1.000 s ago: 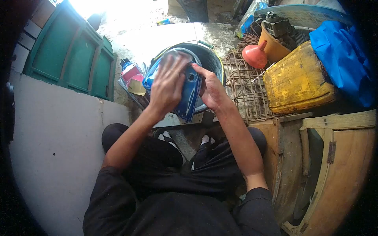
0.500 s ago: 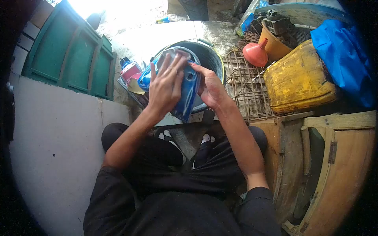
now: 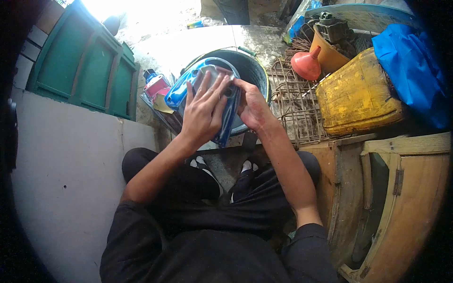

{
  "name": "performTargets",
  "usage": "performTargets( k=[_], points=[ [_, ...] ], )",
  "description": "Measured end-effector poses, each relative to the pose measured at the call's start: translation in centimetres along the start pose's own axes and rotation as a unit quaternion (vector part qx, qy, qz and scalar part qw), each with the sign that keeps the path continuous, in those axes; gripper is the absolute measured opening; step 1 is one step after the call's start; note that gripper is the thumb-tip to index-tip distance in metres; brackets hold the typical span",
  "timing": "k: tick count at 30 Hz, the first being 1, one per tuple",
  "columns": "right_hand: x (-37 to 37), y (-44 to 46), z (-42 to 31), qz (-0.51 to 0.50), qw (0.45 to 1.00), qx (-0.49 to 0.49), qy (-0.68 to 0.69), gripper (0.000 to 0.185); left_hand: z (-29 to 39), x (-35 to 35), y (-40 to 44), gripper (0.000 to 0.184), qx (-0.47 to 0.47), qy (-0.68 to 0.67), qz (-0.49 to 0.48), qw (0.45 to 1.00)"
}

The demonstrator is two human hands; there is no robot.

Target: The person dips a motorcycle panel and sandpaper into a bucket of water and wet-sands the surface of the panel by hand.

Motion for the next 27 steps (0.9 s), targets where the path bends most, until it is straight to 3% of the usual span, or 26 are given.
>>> performTargets(
  k=[4, 6, 10, 12, 14, 20, 22, 24, 27],
  points=[
    [0.1, -1.0, -0.2, 0.015, 1.000, -0.012, -0.003, 0.021, -0.2, -0.3, 0.2, 0.049, -0.009, 0.043, -0.001, 0.999],
    [0.4, -0.8, -0.5, 0.009, 1.000, -0.019, 0.004, 0.022, 0.9, -0.2, -0.6, 0.047, 0.016, -0.024, -0.004, 1.000],
    [0.8, -0.4, 0.1, 0.016, 1.000, -0.018, -0.012, 0.022, -0.4, -0.2, -0.2, 0.047, -0.039, 0.041, -0.003, 0.998],
    [0.6, -0.5, -0.4, 0.002, 1.000, -0.024, 0.001, 0.022, 1.0, -0.3, -0.6, 0.045, 0.019, -0.045, -0.006, 0.999],
    [0.1, -0.7, -0.3, 0.038, 0.999, -0.015, -0.026, 0.023, -0.2, -0.2, 0.0, 0.046, -0.016, 0.039, 0.006, 0.999],
    [0.9, -1.0, -0.3, 0.017, 0.999, -0.023, -0.036, 0.024, 0.2, 0.4, -0.3, 0.047, 0.002, 0.008, -0.043, 0.999],
    [0.4, -0.4, 0.3, 0.046, 0.998, -0.018, -0.048, 0.024, -1.3, 0.5, 0.3, 0.048, -0.042, 0.046, -0.017, 0.998],
    [0.2, 0.0, 0.0, 0.017, 0.999, -0.028, -0.025, 0.023, 0.4, 0.4, -0.5, 0.047, 0.016, -0.055, -0.012, 0.998],
    [-0.2, -0.2, 0.1, 0.040, 0.998, -0.014, -0.039, 0.023, -0.9, 0.0, 0.4, 0.047, -0.026, 0.045, 0.001, 0.999]
  ],
)
Point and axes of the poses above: each hand's wrist, its own y-axis towards the middle knuckle, its own x-axis out of the palm, z = x × y, the point moved 10 cm from there along y, towards the middle knuckle, and after that the axes turned 2 degrees about y, right-handed, at the moved point
